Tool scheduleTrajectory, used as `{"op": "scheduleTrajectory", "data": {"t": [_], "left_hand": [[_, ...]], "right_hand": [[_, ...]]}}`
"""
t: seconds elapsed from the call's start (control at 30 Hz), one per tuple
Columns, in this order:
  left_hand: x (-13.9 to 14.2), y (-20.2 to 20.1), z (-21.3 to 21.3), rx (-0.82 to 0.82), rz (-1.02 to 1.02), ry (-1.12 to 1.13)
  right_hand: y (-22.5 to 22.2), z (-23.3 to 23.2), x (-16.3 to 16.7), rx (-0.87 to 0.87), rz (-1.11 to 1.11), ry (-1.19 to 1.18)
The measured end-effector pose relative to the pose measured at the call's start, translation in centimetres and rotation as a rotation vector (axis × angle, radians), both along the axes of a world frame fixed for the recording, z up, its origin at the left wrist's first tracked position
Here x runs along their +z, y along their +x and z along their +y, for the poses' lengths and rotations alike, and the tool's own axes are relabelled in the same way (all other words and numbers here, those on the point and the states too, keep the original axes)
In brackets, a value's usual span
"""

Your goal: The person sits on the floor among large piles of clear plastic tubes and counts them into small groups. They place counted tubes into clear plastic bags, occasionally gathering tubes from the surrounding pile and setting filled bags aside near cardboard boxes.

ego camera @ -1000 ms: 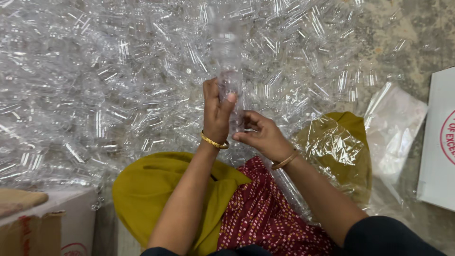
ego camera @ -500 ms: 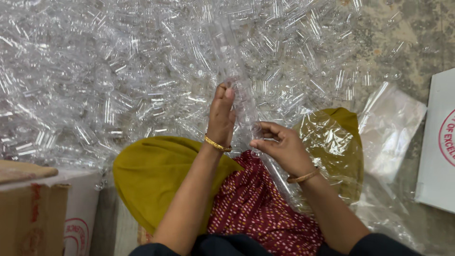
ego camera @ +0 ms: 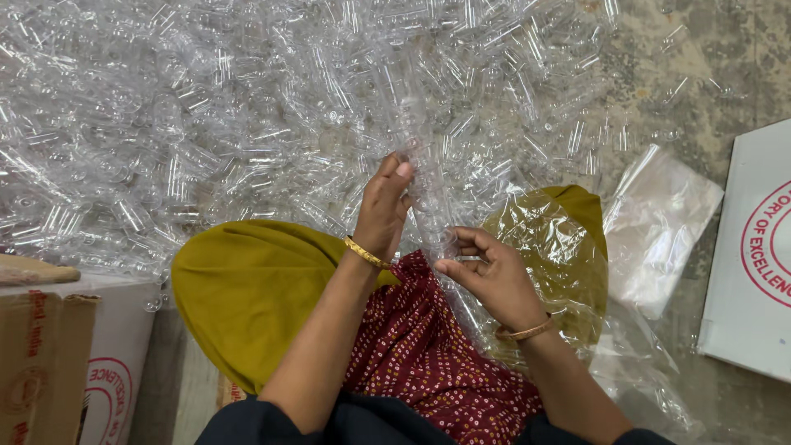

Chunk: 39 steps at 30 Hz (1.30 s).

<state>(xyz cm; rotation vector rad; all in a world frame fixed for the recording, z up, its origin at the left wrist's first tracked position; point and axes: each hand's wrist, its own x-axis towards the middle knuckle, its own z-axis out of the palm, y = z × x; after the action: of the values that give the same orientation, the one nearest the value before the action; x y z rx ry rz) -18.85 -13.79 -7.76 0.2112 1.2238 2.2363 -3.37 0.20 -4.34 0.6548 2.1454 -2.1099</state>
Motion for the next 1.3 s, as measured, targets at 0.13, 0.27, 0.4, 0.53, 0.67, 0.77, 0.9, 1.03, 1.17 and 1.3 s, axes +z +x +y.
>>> {"op": "scheduleTrajectory", "data": {"t": [0.13, 0.27, 0.4, 0.53, 0.67, 0.77, 0.9, 1.03, 1.17, 1.3], "left_hand": [[0.5, 0.1, -0.2, -0.013, -0.044, 0.168], [1.1, 0.2, 0.0, 0.005, -0.077, 0.101], [1.1, 0.6, 0.2, 0.15, 0.295, -0.147], [1.2, 1.0, 0.3, 0.199, 0.328, -0.187], [2.2, 0.3, -0.1, 0.21, 0.285, -0.192], [3.2, -1.6, -0.5, 0.237, 0.2, -0.162], [4.2, -3.9, -1.3, 0.182, 0.252, -0.145], [4.8, -4.8, -1.8, 0.226, 0.26, -0.248], [5.0, -5.4, -2.3, 0.256, 0.219, -0.2], [5.3, -5.8, -2.9, 0.258, 0.2, -0.153]], "right_hand": [[0.3, -0.3, -0.2, 0.002, -0.022, 0.004], [0.4, -0.2, -0.4, 0.0, 0.001, -0.053], [0.5, 0.0, -0.6, 0.013, -0.026, -0.076], [0.7, 0.1, -0.8, 0.017, -0.036, -0.083], [0.9, 0.2, -0.7, 0.04, -0.016, -0.083], [1.0, 0.4, -0.6, 0.055, -0.011, -0.05], [1.3, 0.5, -0.3, 0.105, -0.057, 0.015], [1.6, 0.6, -0.4, 0.109, -0.096, -0.002], [1.9, 1.0, -0.6, 0.142, -0.055, 0.037], [2.3, 2.0, -0.4, 0.121, -0.157, 0.077]]}}
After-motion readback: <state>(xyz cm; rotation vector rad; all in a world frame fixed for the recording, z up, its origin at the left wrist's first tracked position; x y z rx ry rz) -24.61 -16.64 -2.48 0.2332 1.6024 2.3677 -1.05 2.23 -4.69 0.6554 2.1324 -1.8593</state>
